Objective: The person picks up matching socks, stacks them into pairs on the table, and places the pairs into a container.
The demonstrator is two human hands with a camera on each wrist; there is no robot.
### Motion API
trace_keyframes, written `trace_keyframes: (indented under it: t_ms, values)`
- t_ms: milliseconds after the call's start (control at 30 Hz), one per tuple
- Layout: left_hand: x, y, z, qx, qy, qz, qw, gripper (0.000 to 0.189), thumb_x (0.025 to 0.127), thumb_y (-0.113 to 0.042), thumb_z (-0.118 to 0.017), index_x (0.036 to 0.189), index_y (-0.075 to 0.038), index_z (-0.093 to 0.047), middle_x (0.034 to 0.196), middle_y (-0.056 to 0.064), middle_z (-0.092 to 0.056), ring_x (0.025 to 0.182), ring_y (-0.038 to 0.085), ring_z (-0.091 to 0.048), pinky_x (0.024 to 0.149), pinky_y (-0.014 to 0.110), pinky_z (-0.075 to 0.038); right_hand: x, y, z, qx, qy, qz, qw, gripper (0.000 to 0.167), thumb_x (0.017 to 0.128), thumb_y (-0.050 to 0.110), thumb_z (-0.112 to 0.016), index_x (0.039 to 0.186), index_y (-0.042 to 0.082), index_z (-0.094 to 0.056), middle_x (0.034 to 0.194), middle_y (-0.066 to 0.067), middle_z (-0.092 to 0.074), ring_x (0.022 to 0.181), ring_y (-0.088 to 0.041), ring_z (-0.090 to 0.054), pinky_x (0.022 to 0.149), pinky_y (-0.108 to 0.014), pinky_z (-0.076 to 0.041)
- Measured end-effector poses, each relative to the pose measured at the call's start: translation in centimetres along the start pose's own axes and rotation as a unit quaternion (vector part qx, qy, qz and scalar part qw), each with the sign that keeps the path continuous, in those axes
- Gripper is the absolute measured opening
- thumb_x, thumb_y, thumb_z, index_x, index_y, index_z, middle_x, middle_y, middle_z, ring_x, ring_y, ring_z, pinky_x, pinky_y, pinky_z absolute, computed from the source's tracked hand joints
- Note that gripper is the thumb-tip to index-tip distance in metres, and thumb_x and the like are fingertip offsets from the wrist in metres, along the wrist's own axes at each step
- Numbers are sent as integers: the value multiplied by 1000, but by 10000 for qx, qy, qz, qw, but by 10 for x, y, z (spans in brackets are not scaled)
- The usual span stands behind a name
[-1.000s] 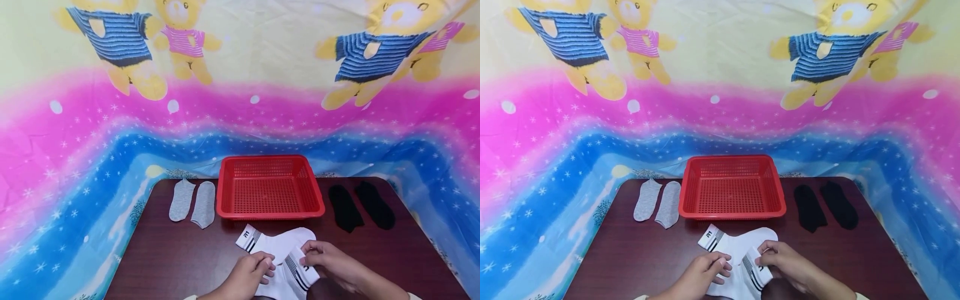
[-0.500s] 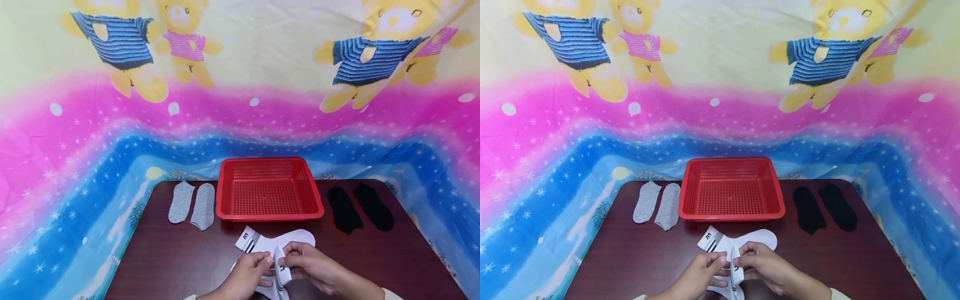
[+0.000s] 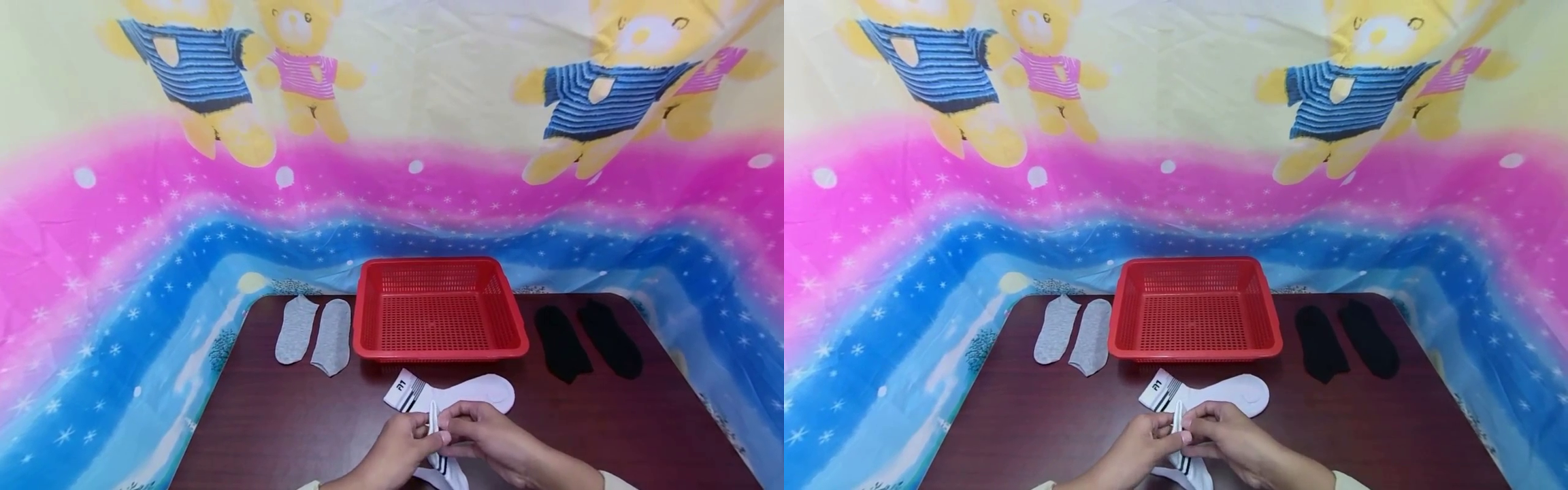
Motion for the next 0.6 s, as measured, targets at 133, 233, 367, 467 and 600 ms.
trace_keyframes:
  t_ms: [133, 233, 367, 467, 600]
  values:
    - [1, 3, 2, 235, -144, -141, 9995, 22, 91, -1, -66, 111, 8, -70, 95, 20, -77, 80, 10, -68, 66, 17, -54, -1, -1, -3, 86, 24, 25, 10000, 20, 101, 11, -58, 113, -6, -59, 104, -6, -65, 98, -13, -67, 88, -28, -59]
    - [2, 5, 4, 317, -177, -274, 9990, 23, 89, 5, -61, 110, 10, -69, 93, 21, -77, 79, 10, -67, 65, 15, -53, 0, -1, -3, 158, 68, 47, 9998, 23, 101, 10, -57, 115, -8, -59, 104, -8, -66, 98, -14, -69, 89, -28, -60]
    - [1, 4, 8, 471, -150, -378, 9981, 25, 89, 8, -56, 111, 11, -69, 92, 20, -77, 80, 10, -68, 65, 16, -53, 1, -2, 1, 101, -38, -27, 9999, 17, 101, 14, -58, 107, -1, -62, 99, -6, -66, 90, -12, -68, 81, -26, -60]
    - [-3, -1, 11, 765, -174, -441, 9959, 26, 88, 8, -56, 109, 8, -71, 87, 17, -77, 74, 6, -64, 62, 16, -51, 3, -9, 10, -120, -293, -77, 9995, 14, 102, 18, -56, 97, 6, -63, 90, 0, -65, 77, -7, -62, 69, -21, -56]
    - [-13, -17, 17, 1027, -220, -395, 9937, 28, 86, 6, -56, 109, 6, -72, 87, 13, -78, 73, 5, -64, 62, 17, -52, 11, -24, 27, -561, -600, 15, 9966, 17, 102, 18, -53, 95, 6, -62, 88, 2, -64, 73, -6, -60, 65, -20, -51]
Point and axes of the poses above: each hand's wrist, its own x-axis towards the middle knuckle, its own z-axis out of the back of the hand, y = z × x, the point moved 1 cm from there along x, towards the middle knuckle
